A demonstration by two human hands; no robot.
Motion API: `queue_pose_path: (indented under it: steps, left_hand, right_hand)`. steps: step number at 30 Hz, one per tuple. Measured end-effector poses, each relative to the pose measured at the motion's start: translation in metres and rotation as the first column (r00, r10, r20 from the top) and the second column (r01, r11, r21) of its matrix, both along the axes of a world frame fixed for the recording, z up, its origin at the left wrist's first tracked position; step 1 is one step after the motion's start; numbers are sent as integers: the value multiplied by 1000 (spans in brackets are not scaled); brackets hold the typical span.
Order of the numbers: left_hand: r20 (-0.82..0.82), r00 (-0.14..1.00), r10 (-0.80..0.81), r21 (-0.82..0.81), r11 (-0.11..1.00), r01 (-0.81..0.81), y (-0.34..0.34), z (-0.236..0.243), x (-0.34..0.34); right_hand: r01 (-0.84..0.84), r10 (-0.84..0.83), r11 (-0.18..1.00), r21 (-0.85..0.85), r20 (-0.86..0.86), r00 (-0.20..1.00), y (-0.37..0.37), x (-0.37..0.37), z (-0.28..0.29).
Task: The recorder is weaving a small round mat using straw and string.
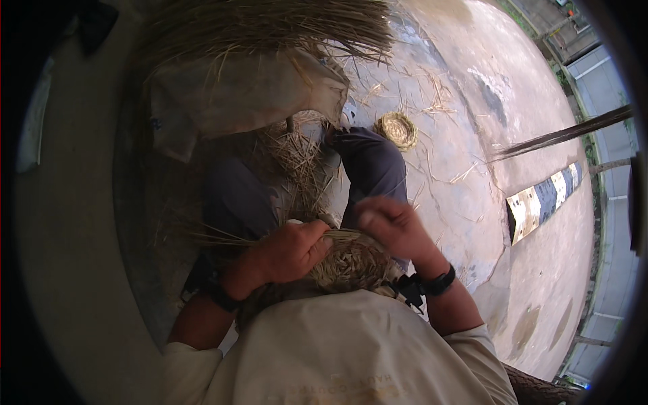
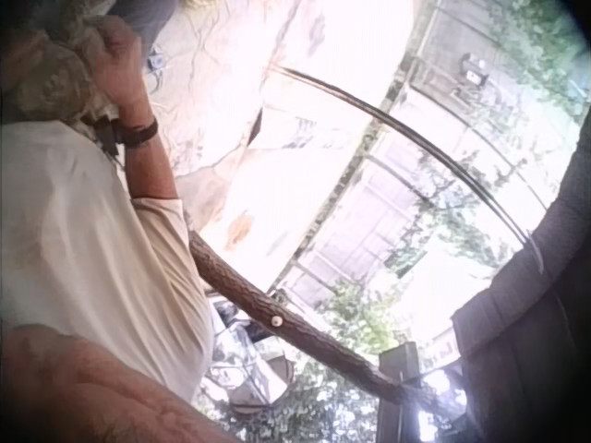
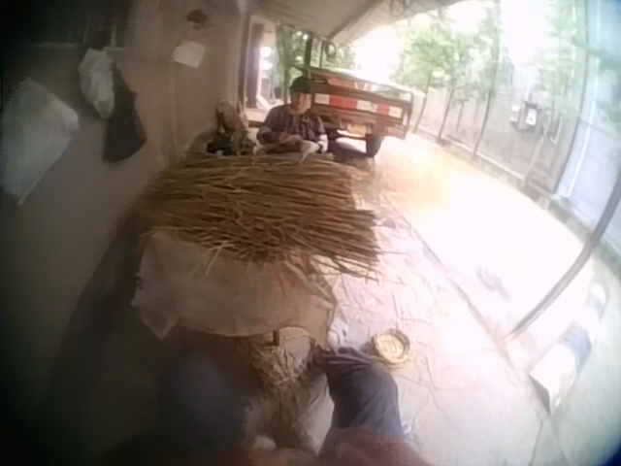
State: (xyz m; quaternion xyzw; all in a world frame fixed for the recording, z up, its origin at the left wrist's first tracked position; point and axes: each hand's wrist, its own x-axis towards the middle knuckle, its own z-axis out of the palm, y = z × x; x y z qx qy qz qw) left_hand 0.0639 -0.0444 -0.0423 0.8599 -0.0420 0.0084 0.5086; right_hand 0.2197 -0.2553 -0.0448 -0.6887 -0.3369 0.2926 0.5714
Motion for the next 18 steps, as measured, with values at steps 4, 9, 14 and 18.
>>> queue_pose_path:
  steps: [4, 9, 14, 18]
  left_hand:
    - [4, 1000, -30, 44, 999, 30, -3, 1, 7]
    - [-36, 999, -32, 95, 995, 35, -5, 10, 9]
    - [-59, 998, -25, 12, 1000, 26, 6, 3, 6]
    - [-190, 982, 2, -159, 987, -33, 6, -1, 5]
  right_hand:
    - [145, 197, 928, 344, -780, 594, -3, 49, 3]
    - [-59, 217, 927, 370, -400, 890, 49, 3, 38]
    - [-674, 592, 723, 153, 366, 718, 20, -46, 51]
    - [-691, 658, 707, 152, 219, 721, 5, -57, 23]
